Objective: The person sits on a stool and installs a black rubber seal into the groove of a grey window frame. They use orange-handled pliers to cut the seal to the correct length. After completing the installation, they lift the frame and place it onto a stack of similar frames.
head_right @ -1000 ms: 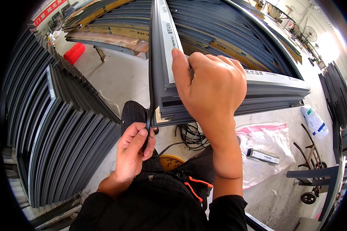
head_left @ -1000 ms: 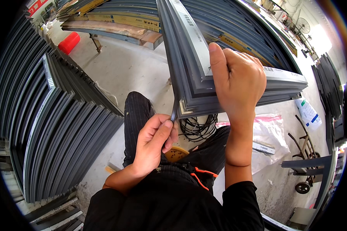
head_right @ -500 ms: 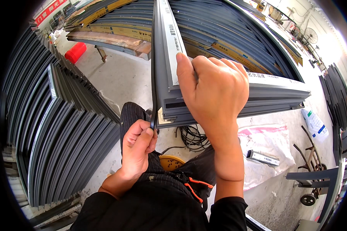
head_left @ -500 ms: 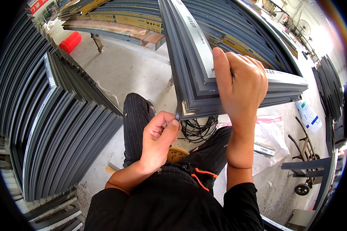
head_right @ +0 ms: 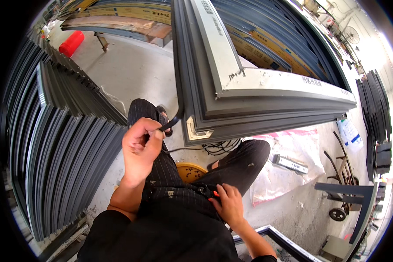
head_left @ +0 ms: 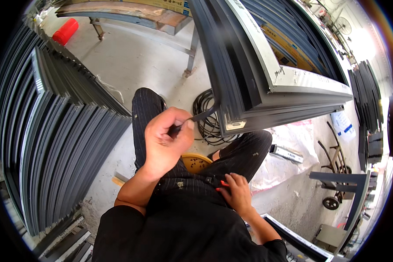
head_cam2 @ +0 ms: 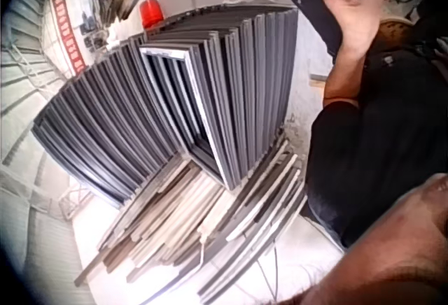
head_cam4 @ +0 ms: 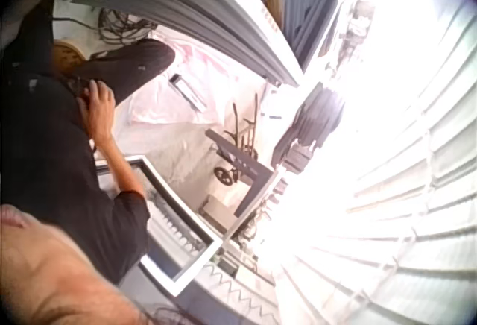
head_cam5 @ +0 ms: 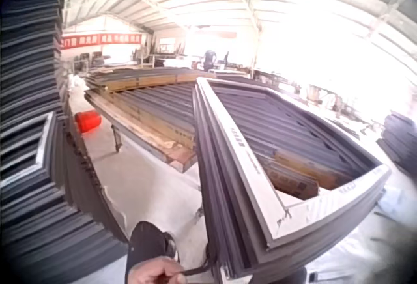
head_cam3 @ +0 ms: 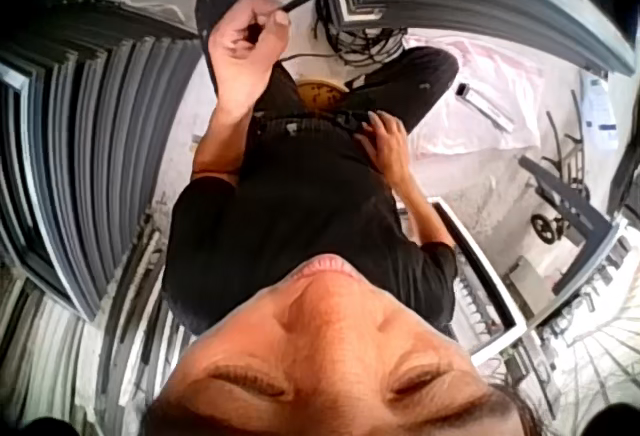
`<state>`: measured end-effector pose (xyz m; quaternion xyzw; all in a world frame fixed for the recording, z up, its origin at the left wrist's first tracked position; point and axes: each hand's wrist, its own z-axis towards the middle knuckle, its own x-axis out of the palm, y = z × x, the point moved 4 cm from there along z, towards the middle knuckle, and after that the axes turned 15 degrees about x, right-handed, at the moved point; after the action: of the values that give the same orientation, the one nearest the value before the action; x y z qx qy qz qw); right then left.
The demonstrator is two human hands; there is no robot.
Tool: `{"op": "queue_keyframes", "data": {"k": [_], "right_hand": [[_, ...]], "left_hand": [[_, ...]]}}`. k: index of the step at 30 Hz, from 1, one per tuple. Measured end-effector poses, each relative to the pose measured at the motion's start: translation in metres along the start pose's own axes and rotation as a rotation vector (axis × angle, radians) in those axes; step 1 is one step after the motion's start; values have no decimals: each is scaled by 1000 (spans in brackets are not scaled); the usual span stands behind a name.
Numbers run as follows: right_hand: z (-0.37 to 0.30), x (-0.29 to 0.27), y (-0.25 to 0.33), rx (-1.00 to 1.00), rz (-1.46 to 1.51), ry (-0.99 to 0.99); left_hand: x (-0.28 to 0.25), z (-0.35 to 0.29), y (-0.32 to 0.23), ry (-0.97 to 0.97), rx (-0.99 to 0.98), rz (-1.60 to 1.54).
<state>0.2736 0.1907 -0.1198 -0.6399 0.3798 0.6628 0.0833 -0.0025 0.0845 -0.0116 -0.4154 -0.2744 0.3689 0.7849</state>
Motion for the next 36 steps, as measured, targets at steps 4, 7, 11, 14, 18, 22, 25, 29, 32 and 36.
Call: {"op": "queue_keyframes", "data": {"k": [4, 7, 11, 14, 18, 22, 25, 29, 32, 36], "right_hand": [[-20, 20, -7, 144, -104, 132], [-9, 23, -9, 134, -141, 219], [8, 27, -14, 100, -233, 427], [19, 18, -24, 90, -4, 372], [55, -20, -19, 604, 1067, 771], [72, -54, 63, 394, 1689, 933], [82, -65, 91, 170, 1244, 794], [106, -80, 119, -177, 542, 232], [113, -94, 132, -186, 421, 173], [113, -103, 139, -230, 388, 71]], "left_hand": [[-4, 3, 3, 33, -10, -12], [-5, -1, 5, 69, -68, -64], [-3, -4, -1, 83, -125, -132], [2, -2, -5, 20, -67, -151], [-1, -4, -4, 43, -63, -127], [1, -4, -3, 62, -76, -139], [-2, -1, -7, 92, -113, -140], [-11, 10, -18, 183, 45, 49], [-15, 21, -36, 274, 173, 286], [-16, 25, -44, 350, 313, 485]]}}
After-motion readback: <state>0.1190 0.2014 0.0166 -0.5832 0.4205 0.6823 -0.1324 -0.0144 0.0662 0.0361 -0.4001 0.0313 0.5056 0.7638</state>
